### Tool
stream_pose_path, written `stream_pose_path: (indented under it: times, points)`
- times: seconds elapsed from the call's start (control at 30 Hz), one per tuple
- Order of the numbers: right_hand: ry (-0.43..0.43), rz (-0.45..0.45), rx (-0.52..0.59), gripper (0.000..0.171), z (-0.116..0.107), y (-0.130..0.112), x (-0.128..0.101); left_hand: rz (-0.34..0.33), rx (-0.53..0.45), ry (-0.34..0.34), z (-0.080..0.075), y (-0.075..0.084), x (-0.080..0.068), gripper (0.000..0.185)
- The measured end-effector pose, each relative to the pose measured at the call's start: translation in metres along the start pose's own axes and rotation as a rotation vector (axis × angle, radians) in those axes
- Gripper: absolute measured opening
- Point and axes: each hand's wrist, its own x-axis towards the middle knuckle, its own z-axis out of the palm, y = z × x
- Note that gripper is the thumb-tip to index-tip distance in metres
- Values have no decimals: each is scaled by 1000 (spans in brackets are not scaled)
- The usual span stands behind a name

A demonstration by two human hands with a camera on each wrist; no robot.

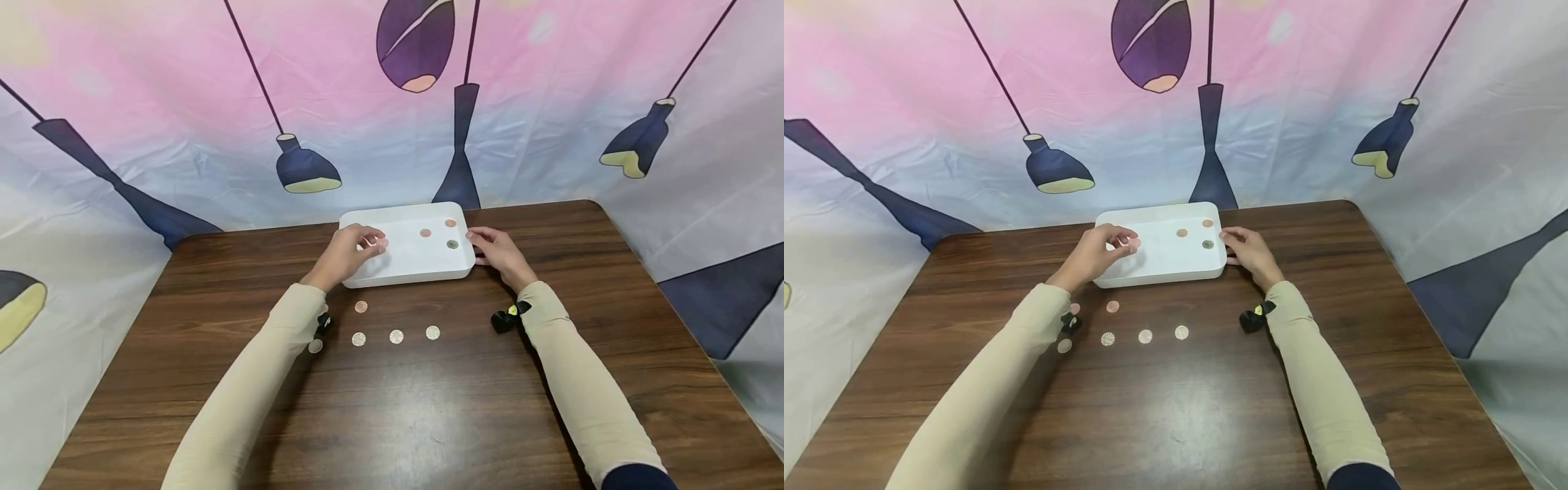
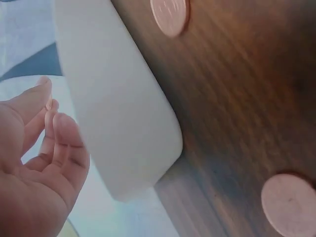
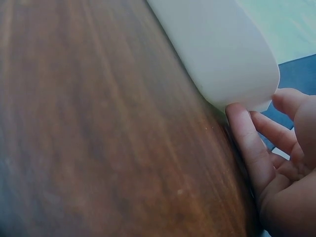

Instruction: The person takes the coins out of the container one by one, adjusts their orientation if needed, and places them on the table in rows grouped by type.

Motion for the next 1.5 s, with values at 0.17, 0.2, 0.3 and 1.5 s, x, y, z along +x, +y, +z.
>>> stream_pose_path:
  times: [0.17,0.2,0.3,1.5]
  points:
    - [-6,-2,-6,54,-2,2,-1,19,5,3,0,10,-17,26]
    - [-8,-4,-7,55,-2,2,-2,26,1,0,0,12,-21,26]
    - [-6,-5,-3,54,-2,2,-2,51,-7,-15,3,17,-30,25]
    - [-10,-5,-6,53,-1,0,0,163,228,-189,35,26,-66,6]
